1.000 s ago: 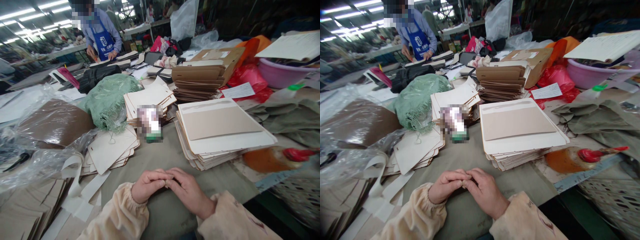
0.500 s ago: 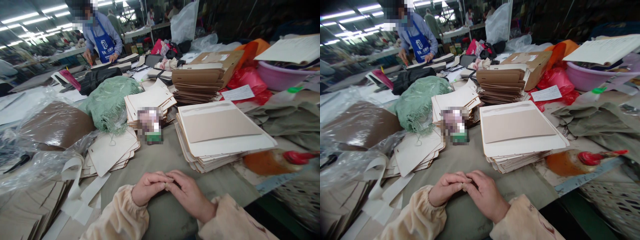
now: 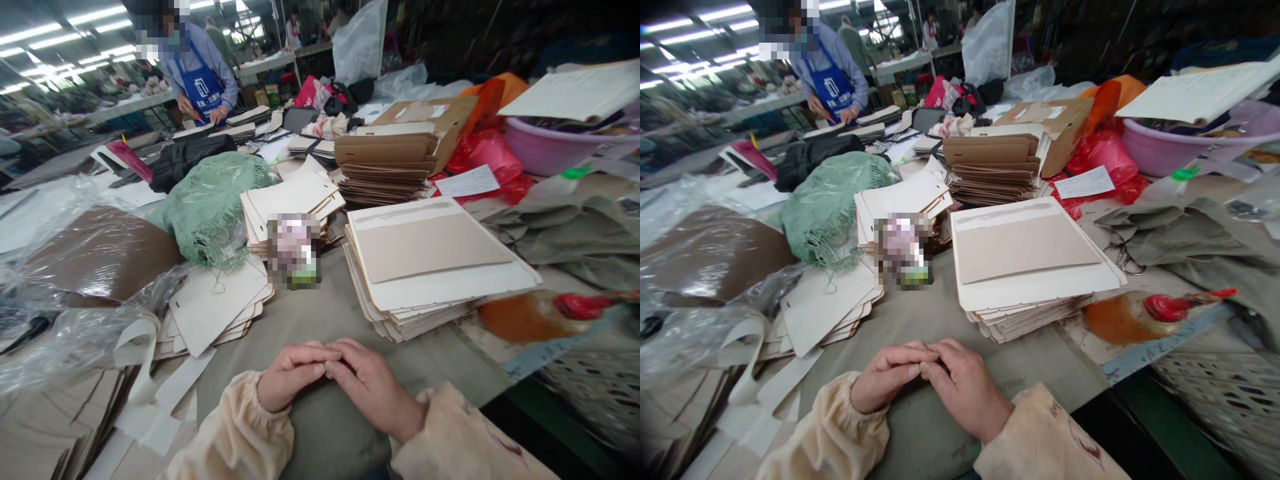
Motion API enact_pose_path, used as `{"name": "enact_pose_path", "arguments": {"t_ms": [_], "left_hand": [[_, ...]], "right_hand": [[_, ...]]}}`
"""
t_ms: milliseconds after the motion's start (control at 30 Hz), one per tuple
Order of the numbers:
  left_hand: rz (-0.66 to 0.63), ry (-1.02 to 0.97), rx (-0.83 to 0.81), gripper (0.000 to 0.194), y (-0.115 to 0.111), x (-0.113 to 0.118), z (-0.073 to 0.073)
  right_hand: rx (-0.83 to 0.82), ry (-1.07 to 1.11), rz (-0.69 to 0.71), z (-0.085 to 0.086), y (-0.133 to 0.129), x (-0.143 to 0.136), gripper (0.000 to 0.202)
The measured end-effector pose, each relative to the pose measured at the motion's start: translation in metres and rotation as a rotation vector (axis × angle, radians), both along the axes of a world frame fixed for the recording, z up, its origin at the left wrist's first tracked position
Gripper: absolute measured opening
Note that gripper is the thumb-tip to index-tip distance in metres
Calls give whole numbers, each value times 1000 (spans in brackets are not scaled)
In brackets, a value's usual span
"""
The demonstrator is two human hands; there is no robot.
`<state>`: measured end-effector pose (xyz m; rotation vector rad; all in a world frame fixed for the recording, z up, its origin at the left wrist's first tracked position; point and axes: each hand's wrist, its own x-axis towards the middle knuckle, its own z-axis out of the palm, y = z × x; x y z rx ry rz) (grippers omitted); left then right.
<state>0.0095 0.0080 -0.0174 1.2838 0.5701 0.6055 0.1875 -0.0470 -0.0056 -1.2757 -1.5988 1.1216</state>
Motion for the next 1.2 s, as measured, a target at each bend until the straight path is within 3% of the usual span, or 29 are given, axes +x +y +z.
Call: {"name": "enact_pose_path", "arguments": {"t_ms": [1200], "left_hand": [[-7,-49,-61,24,-1,0,-2]], "right_hand": [[-12,9,14,-1,0,0,13]]}}
